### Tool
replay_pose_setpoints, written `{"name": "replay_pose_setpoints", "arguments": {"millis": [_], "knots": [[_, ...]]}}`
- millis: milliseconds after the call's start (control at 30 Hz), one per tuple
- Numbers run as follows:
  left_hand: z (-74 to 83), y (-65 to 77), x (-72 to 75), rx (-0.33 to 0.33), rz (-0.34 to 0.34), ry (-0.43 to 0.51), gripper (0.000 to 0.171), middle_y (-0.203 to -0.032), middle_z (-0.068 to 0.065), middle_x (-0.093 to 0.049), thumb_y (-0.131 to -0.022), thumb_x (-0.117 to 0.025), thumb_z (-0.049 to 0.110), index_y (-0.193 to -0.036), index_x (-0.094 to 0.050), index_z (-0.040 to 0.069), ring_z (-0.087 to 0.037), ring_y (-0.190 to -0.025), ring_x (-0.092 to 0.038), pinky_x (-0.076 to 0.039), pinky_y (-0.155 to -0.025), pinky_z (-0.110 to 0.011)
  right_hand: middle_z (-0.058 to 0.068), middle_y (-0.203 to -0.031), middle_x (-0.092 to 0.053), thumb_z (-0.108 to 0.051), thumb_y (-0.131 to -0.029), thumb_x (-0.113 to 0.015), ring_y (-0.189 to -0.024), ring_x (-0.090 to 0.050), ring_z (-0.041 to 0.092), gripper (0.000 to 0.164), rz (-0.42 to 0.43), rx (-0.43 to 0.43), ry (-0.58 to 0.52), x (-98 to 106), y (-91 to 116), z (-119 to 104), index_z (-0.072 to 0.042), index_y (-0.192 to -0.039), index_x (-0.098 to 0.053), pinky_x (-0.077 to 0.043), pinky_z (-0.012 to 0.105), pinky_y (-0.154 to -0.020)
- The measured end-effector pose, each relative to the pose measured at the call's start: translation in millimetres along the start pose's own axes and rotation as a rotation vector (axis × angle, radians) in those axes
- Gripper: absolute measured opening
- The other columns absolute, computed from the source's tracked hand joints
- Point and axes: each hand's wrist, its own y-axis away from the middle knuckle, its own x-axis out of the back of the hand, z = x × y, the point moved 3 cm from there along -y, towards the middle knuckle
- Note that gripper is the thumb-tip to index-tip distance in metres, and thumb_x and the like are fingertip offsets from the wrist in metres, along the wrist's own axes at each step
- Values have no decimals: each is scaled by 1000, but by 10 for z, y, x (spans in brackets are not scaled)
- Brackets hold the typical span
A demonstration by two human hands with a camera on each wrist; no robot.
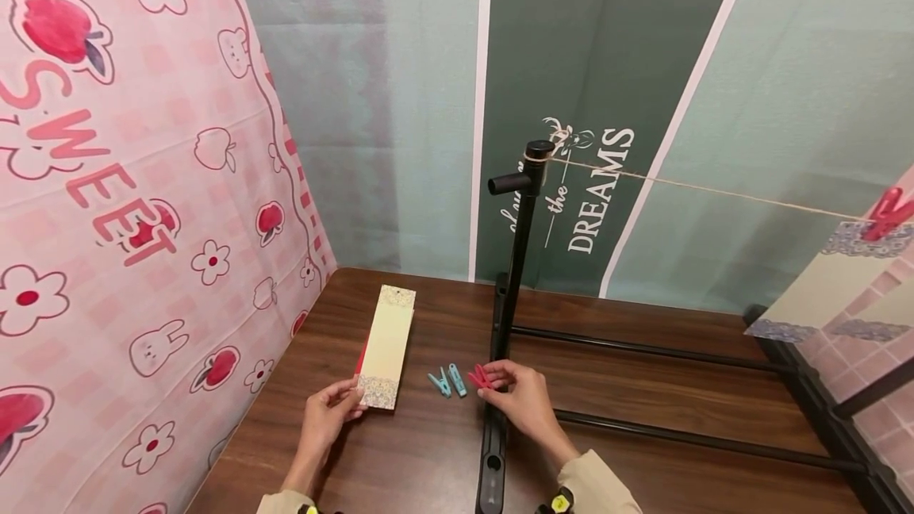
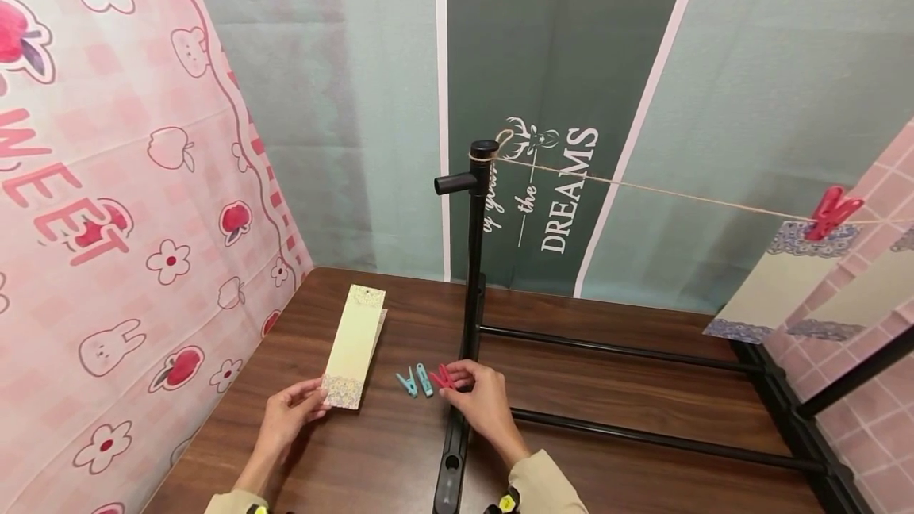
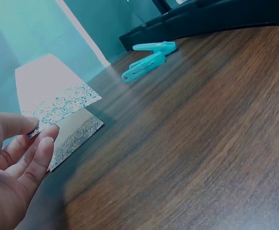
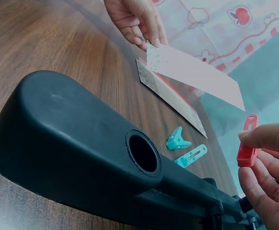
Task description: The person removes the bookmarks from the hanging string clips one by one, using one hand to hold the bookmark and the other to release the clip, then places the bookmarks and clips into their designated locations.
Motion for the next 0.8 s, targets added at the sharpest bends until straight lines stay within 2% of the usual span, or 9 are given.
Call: {"name": "replay_pose_setpoints", "arguments": {"millis": [333,600,800], "knots": [[-80,-4,29,27,4,-13,28,-85,-18,-68,-88,-65,-8,-112,-58,-22,-19,-64,-68,-58,-61,-28,3,-85,-69,-3,-75,-83,-72,-65,9,24,-21,-3,-2,-74,-52,42,-4,-96,-70,-56,24,-67],[-53,-18,43,-1,5,-46,28,-89,-22,-68,-88,-65,-9,-111,-58,-22,-19,-63,-68,-58,-60,-29,4,-82,-70,-4,-74,-84,-70,-66,10,24,-16,-16,-16,-132,-73,93,-1,-94,-71,-56,23,-62],[-77,-63,54,31,10,-60,28,-85,-18,-68,-87,-65,-9,-111,-59,-22,-19,-62,-68,-58,-59,-28,5,-81,-70,-4,-74,-84,-69,-67,11,23,-18,-33,-18,-192,-93,115,-1,-93,-71,-55,22,-61]]}}
